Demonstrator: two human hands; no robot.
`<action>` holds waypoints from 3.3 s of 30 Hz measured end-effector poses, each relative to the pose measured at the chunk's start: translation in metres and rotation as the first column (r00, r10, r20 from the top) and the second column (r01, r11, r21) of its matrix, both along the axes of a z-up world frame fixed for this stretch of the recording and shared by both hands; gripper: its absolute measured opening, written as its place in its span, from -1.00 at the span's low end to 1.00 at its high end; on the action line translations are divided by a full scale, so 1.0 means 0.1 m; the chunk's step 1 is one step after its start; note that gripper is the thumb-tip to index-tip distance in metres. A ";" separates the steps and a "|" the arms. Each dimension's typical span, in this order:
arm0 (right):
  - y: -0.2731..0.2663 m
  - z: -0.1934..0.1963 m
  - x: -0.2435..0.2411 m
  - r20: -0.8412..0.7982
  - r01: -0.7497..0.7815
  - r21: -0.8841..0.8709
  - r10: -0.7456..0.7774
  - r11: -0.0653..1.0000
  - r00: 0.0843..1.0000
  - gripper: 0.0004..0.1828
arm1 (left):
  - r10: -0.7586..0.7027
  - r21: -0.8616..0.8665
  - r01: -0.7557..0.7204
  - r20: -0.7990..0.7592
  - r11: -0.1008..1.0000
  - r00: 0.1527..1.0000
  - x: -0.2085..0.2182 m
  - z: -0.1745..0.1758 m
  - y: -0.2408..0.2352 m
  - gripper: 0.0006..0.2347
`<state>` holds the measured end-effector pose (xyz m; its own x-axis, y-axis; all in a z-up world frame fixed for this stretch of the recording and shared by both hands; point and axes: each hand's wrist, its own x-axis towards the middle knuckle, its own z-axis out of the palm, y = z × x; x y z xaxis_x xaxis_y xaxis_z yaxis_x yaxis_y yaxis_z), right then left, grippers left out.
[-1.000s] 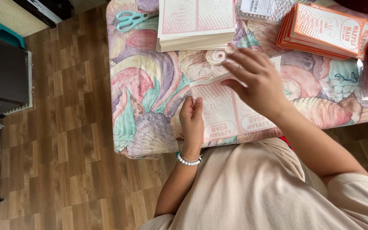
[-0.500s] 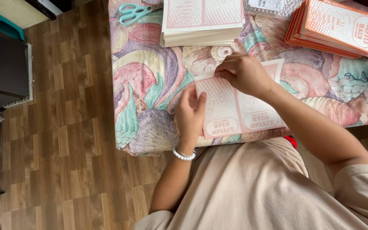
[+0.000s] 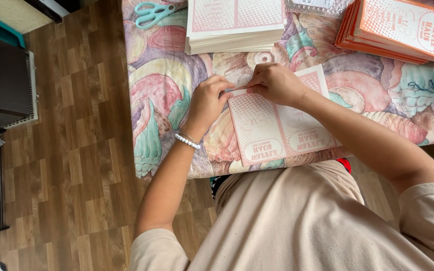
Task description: Folding flat paper bag templates into finished bags and stacking them.
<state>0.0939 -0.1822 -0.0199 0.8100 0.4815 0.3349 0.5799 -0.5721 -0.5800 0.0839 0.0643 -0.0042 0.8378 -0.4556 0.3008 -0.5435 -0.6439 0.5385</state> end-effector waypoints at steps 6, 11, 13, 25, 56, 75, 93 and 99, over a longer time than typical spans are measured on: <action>0.01 0.04 -0.02 0.010 -0.010 -0.004 0.010 1.000 1.000 -0.88 | 0.014 0.073 -0.014 0.005 0.997 1.000 0.05 -0.12 -0.03 -0.88; -0.09 0.01 -0.06 0.110 -0.031 -0.036 0.035 0.999 0.993 -0.88 | -0.115 0.158 0.093 0.140 0.983 0.983 0.07 -0.19 0.03 -0.89; -0.17 0.02 -0.09 0.156 -0.042 -0.063 0.052 0.997 0.986 -0.88 | -0.160 0.180 0.127 0.184 0.975 0.970 0.08 -0.17 0.07 -0.90; -0.35 0.27 -0.28 0.537 0.045 -0.581 0.341 0.813 0.772 -0.83 | -0.434 0.356 0.267 0.563 0.895 0.703 -0.01 0.12 0.02 -0.90; -0.16 0.46 -0.42 0.484 0.087 -0.671 0.346 0.736 0.804 -0.85 | -0.603 0.584 0.263 0.522 0.768 0.603 0.00 0.21 -0.08 -0.85; -0.11 0.52 -0.42 0.429 0.068 -0.691 0.332 0.719 0.840 -0.80 | -0.191 0.529 0.039 0.235 0.847 0.953 -0.58 0.41 0.20 -0.75; -0.52 0.90 -0.58 0.582 0.142 -0.619 0.330 0.772 0.744 -0.84 | -0.076 0.553 -0.202 0.437 0.808 0.896 -0.77 0.04 -0.71 -0.51; -0.49 0.98 -0.63 0.593 0.154 -0.591 0.298 0.792 0.748 -0.86 | -0.071 0.578 -0.226 0.445 0.784 0.893 -0.82 0.10 -0.72 -0.52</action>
